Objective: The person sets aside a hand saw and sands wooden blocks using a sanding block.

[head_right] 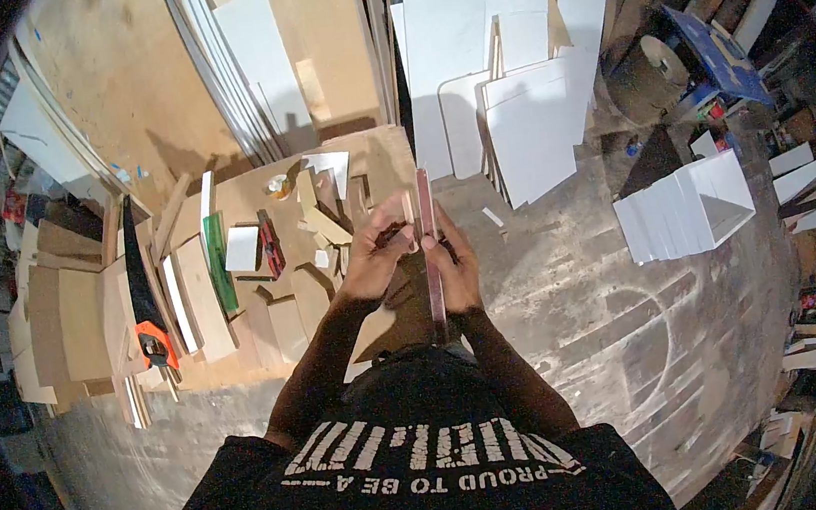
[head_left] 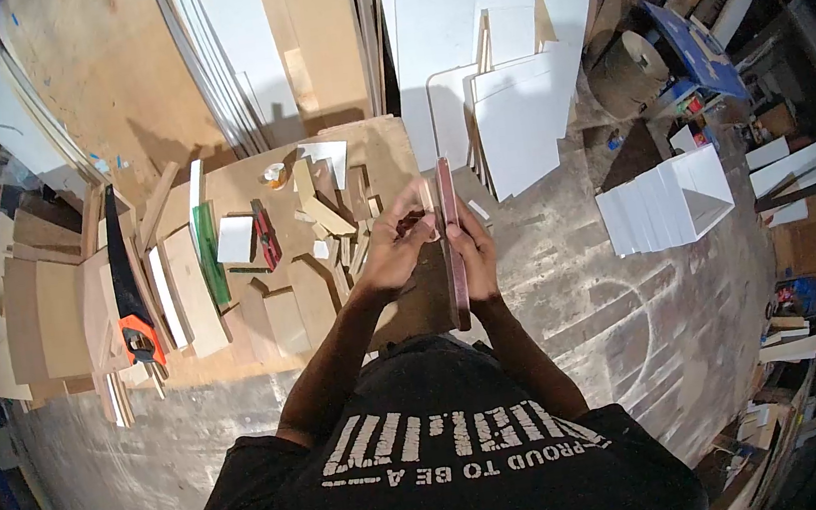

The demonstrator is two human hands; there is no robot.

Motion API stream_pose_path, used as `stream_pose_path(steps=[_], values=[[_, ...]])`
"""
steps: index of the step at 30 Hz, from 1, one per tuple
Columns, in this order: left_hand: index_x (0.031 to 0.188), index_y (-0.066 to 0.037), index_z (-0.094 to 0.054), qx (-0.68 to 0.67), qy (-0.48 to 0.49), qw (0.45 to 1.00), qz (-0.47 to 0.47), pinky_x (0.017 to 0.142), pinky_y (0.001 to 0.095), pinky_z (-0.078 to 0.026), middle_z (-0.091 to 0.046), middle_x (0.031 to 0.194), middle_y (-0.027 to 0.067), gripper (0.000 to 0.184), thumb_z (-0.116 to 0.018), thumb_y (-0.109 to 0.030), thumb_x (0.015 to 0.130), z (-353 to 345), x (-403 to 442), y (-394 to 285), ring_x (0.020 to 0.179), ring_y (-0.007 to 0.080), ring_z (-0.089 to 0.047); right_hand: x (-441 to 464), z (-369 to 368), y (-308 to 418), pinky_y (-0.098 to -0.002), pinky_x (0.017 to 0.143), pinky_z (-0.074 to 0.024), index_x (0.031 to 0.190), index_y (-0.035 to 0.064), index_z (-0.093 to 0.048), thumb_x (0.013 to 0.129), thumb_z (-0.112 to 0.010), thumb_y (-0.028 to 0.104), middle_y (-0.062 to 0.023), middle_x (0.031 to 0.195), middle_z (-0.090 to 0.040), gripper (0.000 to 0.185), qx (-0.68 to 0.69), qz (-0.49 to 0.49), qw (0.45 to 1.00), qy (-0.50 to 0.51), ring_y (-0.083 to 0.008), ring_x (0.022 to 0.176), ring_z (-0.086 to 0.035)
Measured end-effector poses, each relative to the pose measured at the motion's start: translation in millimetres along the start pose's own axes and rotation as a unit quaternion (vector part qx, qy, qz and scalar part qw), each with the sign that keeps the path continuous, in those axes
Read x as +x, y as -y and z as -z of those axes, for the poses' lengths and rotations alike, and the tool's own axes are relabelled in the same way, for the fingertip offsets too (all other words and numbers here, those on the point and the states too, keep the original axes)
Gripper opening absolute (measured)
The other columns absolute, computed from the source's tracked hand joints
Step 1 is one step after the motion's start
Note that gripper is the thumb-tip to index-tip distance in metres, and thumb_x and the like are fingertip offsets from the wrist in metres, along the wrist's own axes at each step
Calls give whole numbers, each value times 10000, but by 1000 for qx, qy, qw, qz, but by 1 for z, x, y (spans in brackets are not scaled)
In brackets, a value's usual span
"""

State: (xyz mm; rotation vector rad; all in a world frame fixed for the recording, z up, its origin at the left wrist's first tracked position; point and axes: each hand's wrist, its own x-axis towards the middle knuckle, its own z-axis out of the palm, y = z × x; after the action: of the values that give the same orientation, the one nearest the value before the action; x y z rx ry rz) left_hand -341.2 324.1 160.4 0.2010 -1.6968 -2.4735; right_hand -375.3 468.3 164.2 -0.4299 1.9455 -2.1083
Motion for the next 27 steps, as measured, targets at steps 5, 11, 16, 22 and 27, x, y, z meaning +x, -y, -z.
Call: stream_pose_path(steps=[5,11,16,22,27], values=[[1247,-6,-587,-42,-33,998,16,840,250,-480,-652,1063,22,289,-576,-38,960,-1,-4,-13,932,84,-578,-12,-4,13,-389,1057,-348,1422,56,-485,873,-672,248,-166,1277,-569,611,-90,42,995,10,-267,1173,-499],[1260,10,-586,5,6,1000,9,888,268,-487,-640,1103,51,319,-589,-18,942,-12,-34,17,1006,121,-595,24,2,6,-434,1024,-389,1395,20,-498,880,-676,299,-171,1150,-599,612,-60,13,994,-86,-262,1121,-544],[1238,-1,-610,-105,-33,993,47,791,248,-499,-660,1049,43,303,-591,-25,936,-19,-30,-23,901,94,-606,12,-13,31,-465,1074,-350,1397,42,-505,862,-677,296,-208,1263,-575,617,-77,95,992,-38,-285,1234,-490],[1222,9,-617,-167,-11,984,61,727,226,-479,-666,1005,19,305,-635,-83,932,-20,-40,-21,837,72,-592,15,-8,44,-384,1007,-420,1420,60,-484,879,-643,290,-206,1273,-569,610,-55,31,996,-62,-288,1123,-568],[1164,23,-633,-264,34,962,53,846,266,-473,-666,1055,41,254,-613,-107,947,-11,-25,-40,937,122,-610,-32,-28,56,-415,1048,-365,1383,-37,-489,863,-689,222,-217,1172,-572,615,-206,193,958,-49,-305,1162,-543]])
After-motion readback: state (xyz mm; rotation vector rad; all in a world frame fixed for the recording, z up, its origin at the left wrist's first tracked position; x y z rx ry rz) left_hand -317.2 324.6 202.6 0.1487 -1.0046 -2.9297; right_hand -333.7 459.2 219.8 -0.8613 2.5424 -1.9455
